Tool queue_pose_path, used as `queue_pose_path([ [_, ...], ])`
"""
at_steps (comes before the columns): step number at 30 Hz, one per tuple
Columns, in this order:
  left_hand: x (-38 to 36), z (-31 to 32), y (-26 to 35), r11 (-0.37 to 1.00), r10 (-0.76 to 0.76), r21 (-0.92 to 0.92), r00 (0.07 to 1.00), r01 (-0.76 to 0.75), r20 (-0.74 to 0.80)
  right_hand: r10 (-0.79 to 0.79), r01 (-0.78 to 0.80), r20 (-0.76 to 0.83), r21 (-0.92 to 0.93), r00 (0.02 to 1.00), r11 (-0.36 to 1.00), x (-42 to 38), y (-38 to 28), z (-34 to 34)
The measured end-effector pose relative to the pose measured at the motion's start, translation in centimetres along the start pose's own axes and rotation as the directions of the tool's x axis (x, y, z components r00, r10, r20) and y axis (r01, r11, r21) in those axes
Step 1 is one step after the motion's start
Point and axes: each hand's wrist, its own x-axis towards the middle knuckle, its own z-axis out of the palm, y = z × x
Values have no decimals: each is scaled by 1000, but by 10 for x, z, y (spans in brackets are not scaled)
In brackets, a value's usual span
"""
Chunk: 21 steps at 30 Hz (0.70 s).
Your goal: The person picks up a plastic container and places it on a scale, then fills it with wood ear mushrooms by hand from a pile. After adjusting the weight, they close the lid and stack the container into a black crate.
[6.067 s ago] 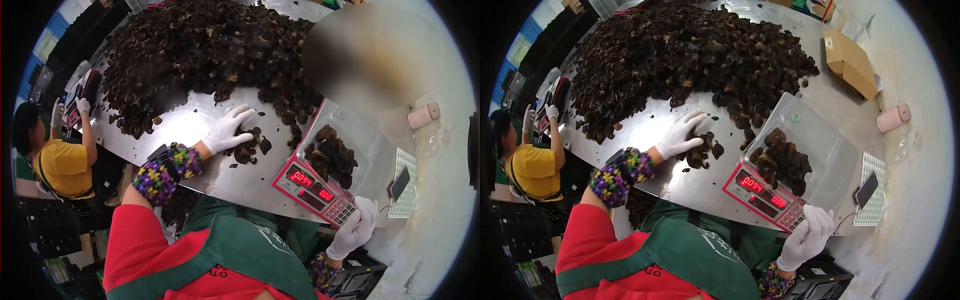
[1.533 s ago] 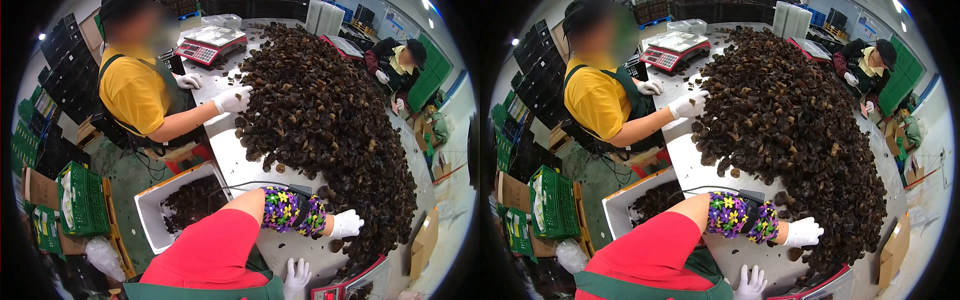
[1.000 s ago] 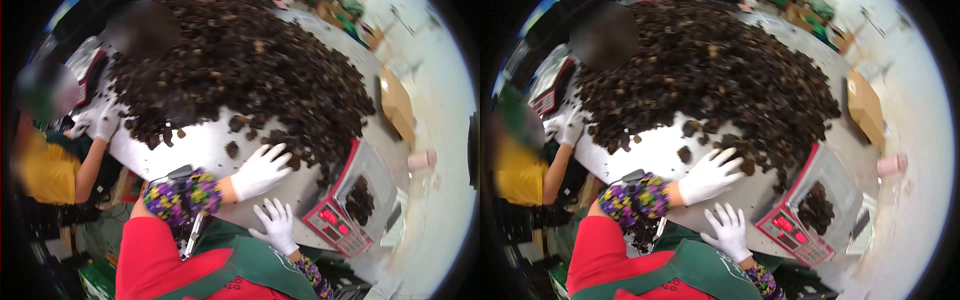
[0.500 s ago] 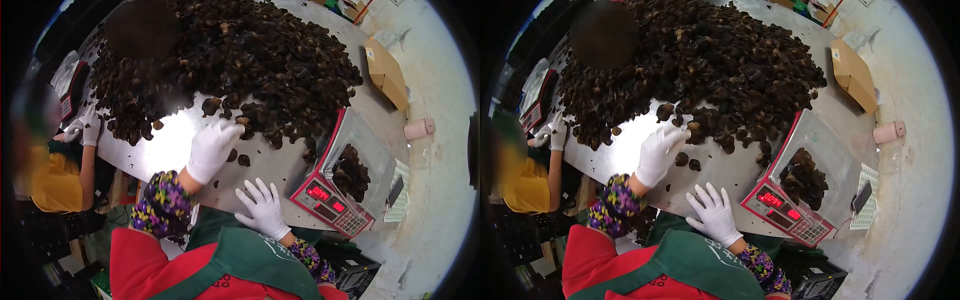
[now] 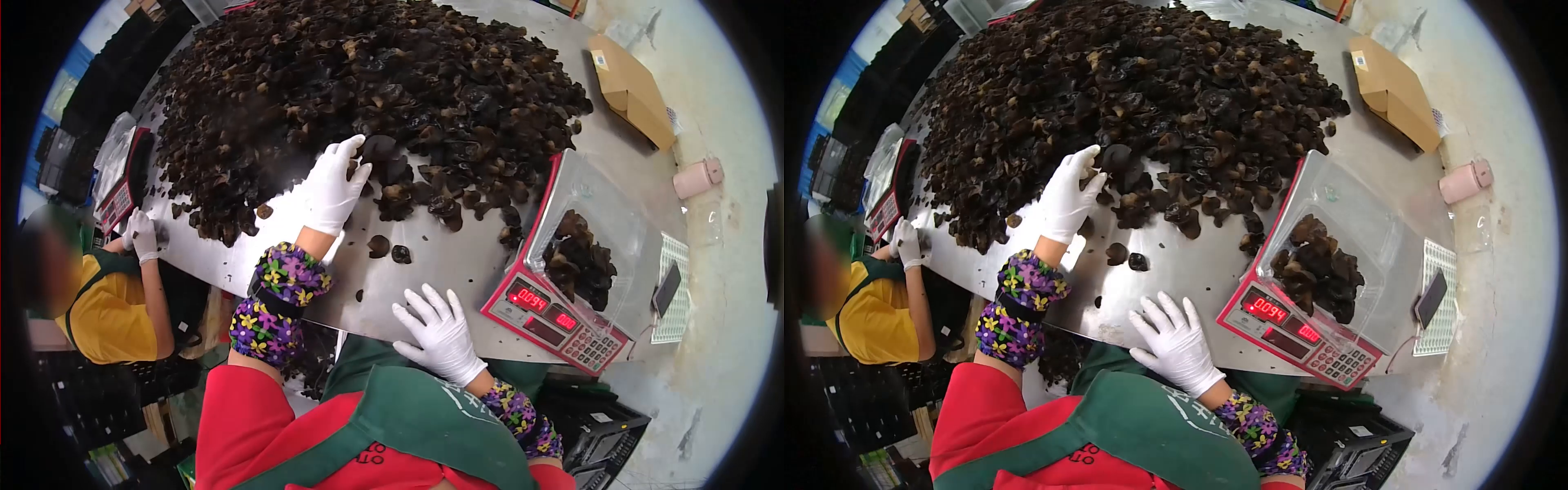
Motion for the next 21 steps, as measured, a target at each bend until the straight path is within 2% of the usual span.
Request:
queue_pose_path([
  [1, -4, -5, -2, 1000, -2, 11, 1000, 2, 0, 2, -2, -4, 0, 1000, 1000, 0, 0, 0],
  [3, -16, -19, 3, 1000, -28, 5, 995, 27, 98, 7, -7, -12, 3, 1000, 1000, 0, 0, 1],
  [4, -25, -13, 3, 991, -43, -125, 992, 57, 116, 7, -7, -11, 10, 1000, 1000, -1, 0, 1],
  [6, -29, -19, 36, 999, 45, -15, 969, -43, 241, 9, -9, -5, -5, 1000, 1000, 1, -1, -2],
  [8, -38, -3, 32, 975, 202, 16, 914, -222, 352, 8, -8, -4, -3, 1000, 1000, 1, -2, -2],
  [9, -44, 6, 30, 987, 154, -8, 927, -161, 342, 7, -7, -4, -3, 1000, 1000, 1, -1, -2],
  [10, -47, 10, 26, 987, 156, -13, 928, -161, 338, 8, -8, -4, -9, 1000, 1000, 1, 0, -2],
  [12, -45, 11, 30, 982, -79, -132, 924, 137, 374, 10, -10, -6, -2, 1000, 1000, 0, 0, -1],
  [13, -46, 6, 31, 955, -116, -209, 914, 210, 388, 15, -15, -8, -3, 1000, 1000, -1, 0, -1],
  [14, -46, 0, 34, 955, -114, -209, 913, 209, 391, 12, -12, -11, -4, 1000, 1000, -1, 0, -2],
  [15, -48, -6, 36, 825, -183, -427, 890, 371, 419, 8, -8, -14, -2, 1000, 1000, 0, 0, -1],
  [16, -51, -12, 35, 622, -242, -602, 854, 501, 460, 5, -5, -14, 4, 1000, 1000, 0, -1, 0],
  [17, -53, -18, 32, 558, -241, -639, 840, 530, 487, 11, -11, -4, 2, 1000, 1000, 0, 0, 0],
  [18, -56, -23, 28, 563, -249, -633, 840, 531, 483, 16, -16, 5, 0, 1000, 1000, -1, 0, 1],
  [20, -62, -33, 22, 388, -304, -631, 740, 672, 600, 6, -6, 0, -2, 1000, 1000, -1, 0, 2],
  [21, -62, -39, 25, 401, -320, -602, 722, 690, 614, 8, -8, -2, -3, 1000, 1000, -1, 1, 3],
])
